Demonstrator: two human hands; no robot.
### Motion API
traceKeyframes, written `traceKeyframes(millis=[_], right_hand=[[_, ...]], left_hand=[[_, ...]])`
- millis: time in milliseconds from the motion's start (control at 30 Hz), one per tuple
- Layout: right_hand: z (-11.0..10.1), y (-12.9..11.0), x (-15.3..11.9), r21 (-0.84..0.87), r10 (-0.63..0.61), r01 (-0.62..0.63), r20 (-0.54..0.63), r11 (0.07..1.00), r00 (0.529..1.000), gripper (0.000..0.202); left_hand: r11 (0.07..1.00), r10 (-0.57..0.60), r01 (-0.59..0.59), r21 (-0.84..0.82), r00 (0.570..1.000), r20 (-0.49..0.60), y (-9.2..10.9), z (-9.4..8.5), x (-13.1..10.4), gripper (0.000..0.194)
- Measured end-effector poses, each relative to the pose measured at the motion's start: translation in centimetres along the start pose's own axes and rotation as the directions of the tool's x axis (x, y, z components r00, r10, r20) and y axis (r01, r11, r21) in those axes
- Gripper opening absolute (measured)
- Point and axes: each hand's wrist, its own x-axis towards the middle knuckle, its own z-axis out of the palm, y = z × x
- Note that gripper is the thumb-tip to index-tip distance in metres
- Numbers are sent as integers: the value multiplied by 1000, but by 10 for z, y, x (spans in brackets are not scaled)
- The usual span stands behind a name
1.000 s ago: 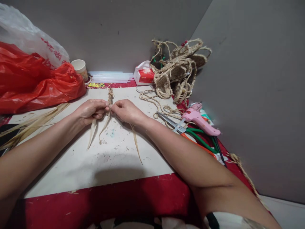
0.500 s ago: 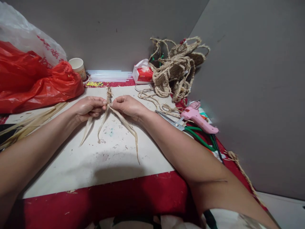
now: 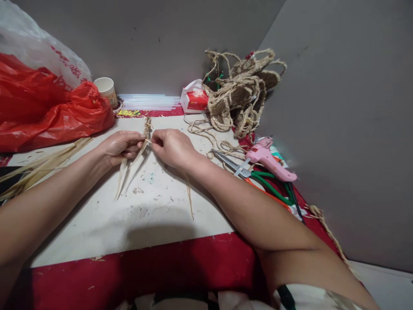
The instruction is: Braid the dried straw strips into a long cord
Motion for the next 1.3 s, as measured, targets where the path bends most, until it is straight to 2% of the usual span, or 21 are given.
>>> traceKeyframes(millis=[100,233,300,467,533,600,700,833,967,1133,1200,1233,1300], right_hand=[[-4,4,6,302,97,-112,63,947,993,9],[-9,6,11,633,284,-269,80,726,956,8],[-8,6,12,694,315,-299,109,655,943,8],[0,3,11,716,308,-335,175,612,935,22],[3,1,10,689,310,-325,150,648,939,28],[4,-1,10,620,300,-294,98,727,949,31],[4,-2,9,517,290,-287,77,806,954,21],[-2,0,9,437,298,-317,114,842,948,12],[-10,4,10,427,296,-320,122,846,947,16],[-6,-5,6,540,306,-339,153,771,940,17],[1,-10,3,545,283,-290,100,786,954,19],[4,-13,1,504,261,-252,53,826,964,19],[10,-16,-3,324,186,-162,-44,932,982,18]], left_hand=[[999,-11,12,-31,1000,5,0,-1,0,14],[999,-27,26,-44,1000,-8,0,-3,3,15],[999,-26,26,-37,1000,-12,-1,-4,4,15],[1000,-4,4,-6,1000,6,0,-2,3,10],[1000,13,-13,12,1000,6,-1,-1,2,10],[999,32,-32,37,999,-5,-1,1,2,11],[997,49,-46,67,998,-41,-2,4,1,12],[995,55,-48,90,995,-78,-3,7,1,10],[990,79,-66,128,992,-94,-6,8,2,10],[984,121,-105,141,987,-110,-10,11,2,11],[986,123,-109,130,986,-111,-10,13,1,11],[986,125,-111,125,986,-109,-10,13,1,11],[986,126,-113,119,986,-108,-9,14,-1,11]])
